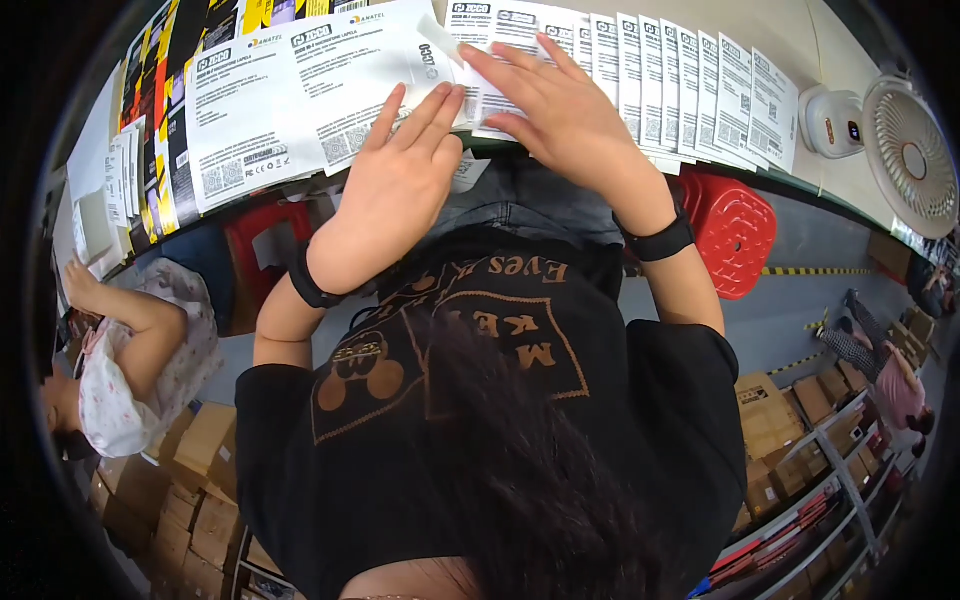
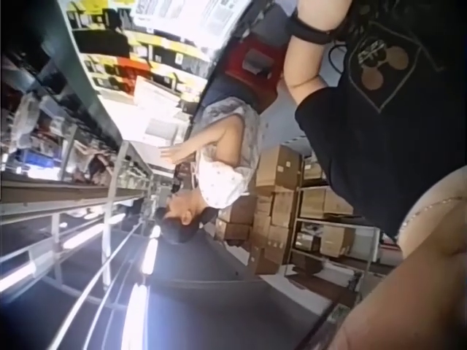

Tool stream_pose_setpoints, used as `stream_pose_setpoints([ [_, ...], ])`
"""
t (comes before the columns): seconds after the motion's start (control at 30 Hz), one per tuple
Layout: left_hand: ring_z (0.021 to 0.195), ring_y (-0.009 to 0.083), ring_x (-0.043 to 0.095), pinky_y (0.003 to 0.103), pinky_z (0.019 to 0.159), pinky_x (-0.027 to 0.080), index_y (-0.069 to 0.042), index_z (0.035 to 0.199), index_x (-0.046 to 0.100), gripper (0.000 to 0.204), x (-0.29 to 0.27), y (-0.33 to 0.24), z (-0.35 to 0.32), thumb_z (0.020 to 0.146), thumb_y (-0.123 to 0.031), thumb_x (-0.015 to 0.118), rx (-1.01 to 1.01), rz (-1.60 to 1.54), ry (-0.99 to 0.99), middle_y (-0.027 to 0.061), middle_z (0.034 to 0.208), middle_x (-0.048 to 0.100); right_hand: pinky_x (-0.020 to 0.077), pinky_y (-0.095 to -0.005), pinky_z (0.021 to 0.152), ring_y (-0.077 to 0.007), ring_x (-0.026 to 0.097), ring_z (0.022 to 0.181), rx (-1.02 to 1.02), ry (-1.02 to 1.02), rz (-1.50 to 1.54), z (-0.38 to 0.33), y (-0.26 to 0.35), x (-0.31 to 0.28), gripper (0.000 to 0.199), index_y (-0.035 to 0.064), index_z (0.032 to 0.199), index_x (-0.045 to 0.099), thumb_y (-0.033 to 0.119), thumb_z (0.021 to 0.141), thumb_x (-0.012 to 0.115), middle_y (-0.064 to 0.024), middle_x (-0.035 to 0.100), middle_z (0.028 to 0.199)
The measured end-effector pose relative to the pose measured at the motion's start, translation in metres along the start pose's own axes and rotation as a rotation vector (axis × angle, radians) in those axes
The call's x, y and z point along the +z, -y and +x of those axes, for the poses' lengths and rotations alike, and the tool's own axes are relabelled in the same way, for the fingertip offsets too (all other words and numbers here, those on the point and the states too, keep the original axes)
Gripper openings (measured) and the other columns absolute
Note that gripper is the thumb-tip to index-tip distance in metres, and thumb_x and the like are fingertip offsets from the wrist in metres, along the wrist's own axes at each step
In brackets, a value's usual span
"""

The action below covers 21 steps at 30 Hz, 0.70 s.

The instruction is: The person peels stickers from a roll and presses them onto paper sheets, then secures a stack of the sheets with a rubber band. They then place the stack aside and resume applying stickers to more sheets.

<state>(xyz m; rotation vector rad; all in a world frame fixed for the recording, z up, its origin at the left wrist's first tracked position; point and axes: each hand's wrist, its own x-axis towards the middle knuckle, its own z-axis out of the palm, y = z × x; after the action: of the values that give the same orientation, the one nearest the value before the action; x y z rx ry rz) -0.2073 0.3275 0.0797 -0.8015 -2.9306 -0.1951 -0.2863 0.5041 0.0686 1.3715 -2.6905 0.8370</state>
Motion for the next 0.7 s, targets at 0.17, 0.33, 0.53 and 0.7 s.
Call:
stream_pose_setpoints([
  [0.17,0.122,0.0260,0.041,0.046,0.105,0.024,-0.003,0.079,0.052,0.008,0.004,-0.005,-0.001,0.071,-0.006,0.052,-0.049,-0.008,-0.011,0.0158,0.126,0.048,0.0298,-0.0414,0.102,-0.0257,0.052,0.111,-0.076,-0.115,-0.095,-0.018,-0.027,-0.016,0.045,0.0071,0.123,0.047,0.012,0.080,0.061,-0.0083,0.058,0.116],
  [0.33,0.122,0.0250,0.040,0.045,0.106,0.022,-0.003,0.080,0.053,0.009,0.005,-0.009,0.000,0.072,-0.006,0.052,-0.053,0.017,0.006,0.0122,0.128,0.048,0.0462,-0.0317,0.082,-0.0221,0.061,0.089,0.064,-0.471,0.013,-0.019,-0.013,-0.013,0.024,0.0016,0.101,0.059,0.009,0.079,0.064,-0.0107,0.065,0.092],
  [0.53,0.120,0.0249,0.041,0.046,0.105,0.022,-0.004,0.080,0.056,0.009,0.008,-0.011,0.006,0.072,-0.009,0.053,-0.020,0.037,0.013,0.0114,0.125,0.050,0.0443,-0.0197,0.059,-0.0105,0.058,0.067,0.673,-0.521,0.928,-0.014,0.001,0.002,0.011,0.0000,0.084,0.060,0.009,0.080,0.065,-0.0063,0.063,0.074],
  [0.7,0.115,0.0270,0.045,0.050,0.102,0.025,-0.002,0.075,0.059,0.011,0.009,-0.013,0.006,0.070,-0.011,0.054,0.000,0.035,-0.035,0.0144,0.117,0.055,0.0421,-0.0173,0.053,-0.0067,0.055,0.057,0.769,-0.438,1.000,-0.014,0.003,0.005,0.010,0.0010,0.079,0.059,0.010,0.081,0.065,-0.0042,0.062,0.067],
])
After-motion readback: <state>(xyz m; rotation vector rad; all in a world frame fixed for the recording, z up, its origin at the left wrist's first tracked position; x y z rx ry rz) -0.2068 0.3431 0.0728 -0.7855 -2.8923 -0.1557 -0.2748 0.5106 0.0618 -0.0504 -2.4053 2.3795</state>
